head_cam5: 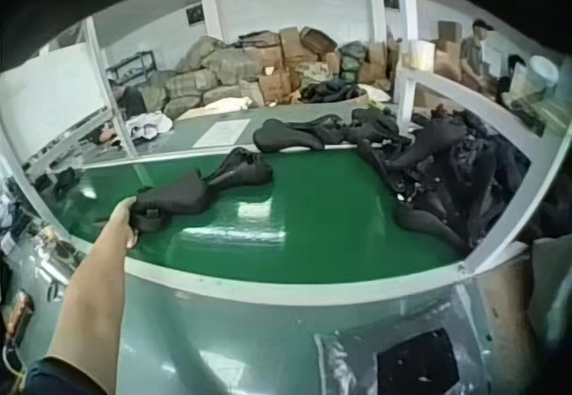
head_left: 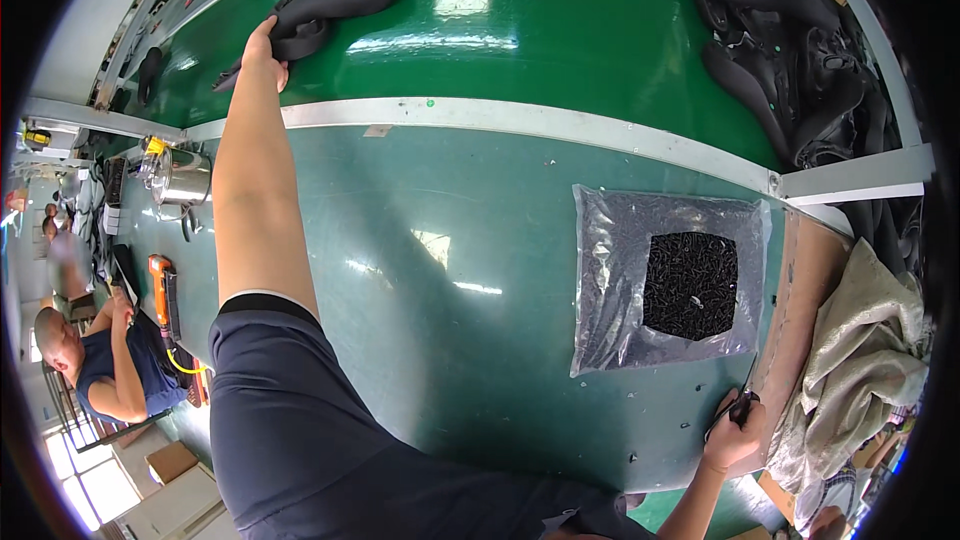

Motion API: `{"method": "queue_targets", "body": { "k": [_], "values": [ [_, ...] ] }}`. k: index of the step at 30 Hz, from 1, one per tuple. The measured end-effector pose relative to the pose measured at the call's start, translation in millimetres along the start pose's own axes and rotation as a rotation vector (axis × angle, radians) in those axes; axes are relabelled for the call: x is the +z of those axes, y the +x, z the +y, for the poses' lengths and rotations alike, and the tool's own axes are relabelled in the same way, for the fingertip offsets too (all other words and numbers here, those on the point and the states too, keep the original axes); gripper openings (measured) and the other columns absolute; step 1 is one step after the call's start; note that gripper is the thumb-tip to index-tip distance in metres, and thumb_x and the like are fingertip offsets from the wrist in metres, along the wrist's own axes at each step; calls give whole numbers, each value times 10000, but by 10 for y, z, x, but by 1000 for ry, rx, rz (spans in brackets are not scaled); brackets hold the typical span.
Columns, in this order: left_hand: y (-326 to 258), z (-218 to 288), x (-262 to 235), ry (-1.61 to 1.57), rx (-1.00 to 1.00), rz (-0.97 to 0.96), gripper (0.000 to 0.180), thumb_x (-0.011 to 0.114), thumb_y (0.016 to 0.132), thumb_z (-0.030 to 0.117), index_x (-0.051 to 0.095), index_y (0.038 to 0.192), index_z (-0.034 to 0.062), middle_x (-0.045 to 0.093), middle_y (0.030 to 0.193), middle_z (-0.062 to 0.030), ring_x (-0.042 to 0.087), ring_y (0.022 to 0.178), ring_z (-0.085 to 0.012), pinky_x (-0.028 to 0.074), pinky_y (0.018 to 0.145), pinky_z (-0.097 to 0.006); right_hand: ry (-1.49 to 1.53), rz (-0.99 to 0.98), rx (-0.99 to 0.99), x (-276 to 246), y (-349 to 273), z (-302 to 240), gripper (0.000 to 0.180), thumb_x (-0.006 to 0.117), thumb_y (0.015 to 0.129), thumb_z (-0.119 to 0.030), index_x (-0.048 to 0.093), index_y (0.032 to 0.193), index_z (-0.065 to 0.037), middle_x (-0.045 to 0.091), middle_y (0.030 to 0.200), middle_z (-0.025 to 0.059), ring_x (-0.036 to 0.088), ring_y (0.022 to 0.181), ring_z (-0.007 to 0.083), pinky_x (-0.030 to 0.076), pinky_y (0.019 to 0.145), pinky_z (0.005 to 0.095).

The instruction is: Trim excess material from bicycle seats using a pair of scissors.

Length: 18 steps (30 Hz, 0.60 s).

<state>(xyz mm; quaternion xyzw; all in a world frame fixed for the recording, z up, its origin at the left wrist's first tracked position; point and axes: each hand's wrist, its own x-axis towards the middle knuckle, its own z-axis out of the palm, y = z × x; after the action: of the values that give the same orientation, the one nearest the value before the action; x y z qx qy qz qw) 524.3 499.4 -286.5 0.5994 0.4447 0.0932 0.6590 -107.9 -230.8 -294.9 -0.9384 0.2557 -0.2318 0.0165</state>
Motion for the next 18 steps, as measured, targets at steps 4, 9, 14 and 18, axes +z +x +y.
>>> {"method": "queue_targets", "body": {
  "k": [4,9,14,18],
  "values": [
    [-190,166,4,-185,-7,39,483,853,899,363,646,1301,194,681,1366,-60,692,1206,-314,572,932,-518,59,43,-32,46,47,-100,331,881,884,-157,580,782,-63,556,693,79,541,592,260,450,557,404],
    [-772,-91,462,-603,114,-27,688,871,881,125,505,1453,15,644,1401,-199,716,1173,-416,622,970,-615,42,22,-22,-38,69,-93,334,880,878,-159,578,782,-54,546,688,86,537,592,268,432,548,415],
    [-969,-107,71,-639,282,-130,507,865,856,38,641,1303,-45,699,1318,-196,743,1110,-385,658,921,-538,136,65,-50,-8,100,-153,293,878,865,-142,608,801,-49,568,705,92,555,602,298,448,563,430],
    [-1182,-312,-526,-552,313,-511,434,787,952,102,662,1354,-2,712,1364,-144,697,1233,-315,548,1112,-462,113,77,-73,-22,75,-76,246,885,857,-153,663,847,-47,612,740,95,605,633,323,482,586,444]
  ]
}}
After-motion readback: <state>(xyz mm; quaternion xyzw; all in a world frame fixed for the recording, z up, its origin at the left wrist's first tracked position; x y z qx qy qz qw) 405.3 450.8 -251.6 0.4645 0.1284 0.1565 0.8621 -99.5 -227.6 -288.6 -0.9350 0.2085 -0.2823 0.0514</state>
